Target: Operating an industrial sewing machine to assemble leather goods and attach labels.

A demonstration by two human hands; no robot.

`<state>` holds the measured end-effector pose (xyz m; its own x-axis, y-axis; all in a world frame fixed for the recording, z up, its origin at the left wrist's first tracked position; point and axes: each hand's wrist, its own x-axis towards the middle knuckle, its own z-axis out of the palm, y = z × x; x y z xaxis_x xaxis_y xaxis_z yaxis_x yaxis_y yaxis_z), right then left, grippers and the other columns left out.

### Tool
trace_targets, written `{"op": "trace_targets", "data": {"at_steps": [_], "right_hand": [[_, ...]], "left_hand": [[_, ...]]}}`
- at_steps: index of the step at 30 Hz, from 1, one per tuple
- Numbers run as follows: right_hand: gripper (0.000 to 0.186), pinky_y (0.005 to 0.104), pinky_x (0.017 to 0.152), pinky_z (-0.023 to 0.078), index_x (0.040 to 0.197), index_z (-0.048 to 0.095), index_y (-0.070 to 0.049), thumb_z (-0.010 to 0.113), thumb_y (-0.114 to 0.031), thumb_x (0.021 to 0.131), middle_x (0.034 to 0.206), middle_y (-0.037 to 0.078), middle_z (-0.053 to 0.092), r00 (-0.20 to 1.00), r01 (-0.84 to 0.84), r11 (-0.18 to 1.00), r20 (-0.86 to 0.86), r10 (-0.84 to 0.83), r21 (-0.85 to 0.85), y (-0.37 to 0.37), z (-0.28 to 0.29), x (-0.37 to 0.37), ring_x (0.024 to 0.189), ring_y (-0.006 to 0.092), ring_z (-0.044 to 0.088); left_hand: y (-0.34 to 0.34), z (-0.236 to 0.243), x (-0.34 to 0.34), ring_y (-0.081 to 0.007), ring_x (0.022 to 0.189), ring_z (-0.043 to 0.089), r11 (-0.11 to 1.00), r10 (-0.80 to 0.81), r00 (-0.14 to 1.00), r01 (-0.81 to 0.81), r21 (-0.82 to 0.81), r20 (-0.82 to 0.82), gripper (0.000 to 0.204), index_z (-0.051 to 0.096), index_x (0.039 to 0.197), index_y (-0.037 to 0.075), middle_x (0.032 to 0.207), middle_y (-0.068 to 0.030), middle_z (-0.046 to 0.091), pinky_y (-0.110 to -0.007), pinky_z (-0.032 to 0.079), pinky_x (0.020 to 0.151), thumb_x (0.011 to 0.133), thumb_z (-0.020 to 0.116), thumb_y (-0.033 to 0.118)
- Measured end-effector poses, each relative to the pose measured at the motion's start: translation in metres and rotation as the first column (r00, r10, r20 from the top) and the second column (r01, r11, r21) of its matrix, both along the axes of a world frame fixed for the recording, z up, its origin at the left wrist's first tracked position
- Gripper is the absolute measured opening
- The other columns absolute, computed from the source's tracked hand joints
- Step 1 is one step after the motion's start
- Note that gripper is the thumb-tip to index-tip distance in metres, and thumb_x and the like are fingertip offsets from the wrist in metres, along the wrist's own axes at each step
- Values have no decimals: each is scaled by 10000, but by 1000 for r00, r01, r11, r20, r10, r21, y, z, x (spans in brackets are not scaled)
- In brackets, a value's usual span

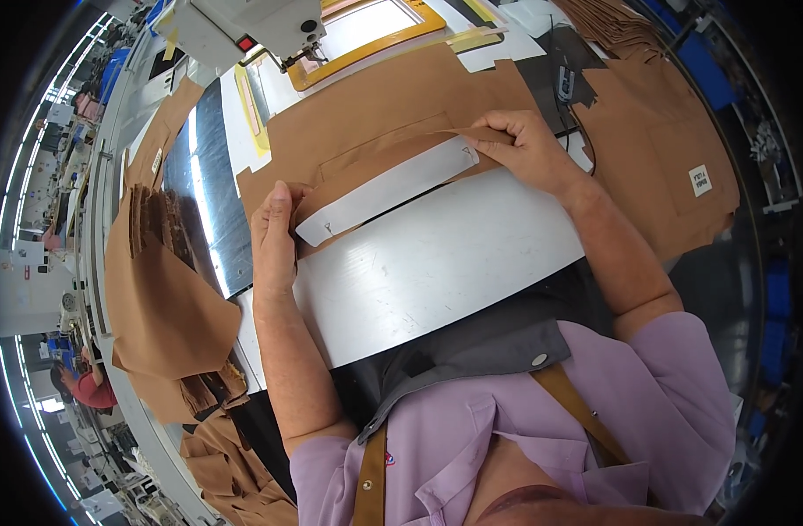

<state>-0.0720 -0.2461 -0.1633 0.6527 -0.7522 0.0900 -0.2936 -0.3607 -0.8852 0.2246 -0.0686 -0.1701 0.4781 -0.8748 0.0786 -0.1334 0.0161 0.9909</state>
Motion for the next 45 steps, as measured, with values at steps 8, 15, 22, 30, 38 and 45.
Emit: {"op": "trace_targets", "data": {"at_steps": [8,15,22,30,38,45], "right_hand": [[171,269,564,367,980,747,-6,716,-174,963,679,-38,576,997,-11,999,71,15,-52,-7,-13,-1,625,59,457],[175,231,669,445,1048,747,6,703,-146,973,808,-24,680,994,-25,999,107,28,-32,-4,-8,0,740,36,543],[181,228,658,416,1081,746,7,689,-136,986,801,-41,657,989,-49,998,136,54,-41,-9,-13,-2,723,32,504],[179,222,628,373,1073,750,-5,694,-152,988,764,-59,612,987,-43,998,155,49,-40,-9,-16,-4,690,24,453],[179,229,601,338,1021,740,-4,691,-175,994,723,-70,564,992,-26,996,117,35,-80,-8,-12,-2,655,34,406],[168,252,695,480,1025,719,11,719,-144,960,800,-7,658,985,-125,992,127,121,20,-4,0,-13,767,71,596]], "left_hand": [[8,15,4,-57,845,582,951,-309,946,305,57,94,333,615,1096,-9,938,-18,664,-207,460,760,774,665,-78],[12,13,11,-9,673,512,953,-299,950,303,32,-94,297,579,1065,29,829,27,644,-182,397,594,794,602,-94],[9,4,19,-7,669,473,960,-279,950,281,-8,-139,272,598,1054,46,808,47,612,-178,361,624,817,543,-74],[10,0,24,-56,890,583,947,-313,936,320,18,-161,323,593,1106,61,1005,-11,674,-184,423,821,835,468,-62],[9,-1,21,-52,856,544,961,-276,939,270,-55,-204,284,616,1124,54,1000,3,667,-190,412,793,874,495,-8],[13,5,10,-56,824,546,949,-303,942,312,-42,143,445,656,1168,4,915,35,655,-222,437,733,802,861,153]]}}
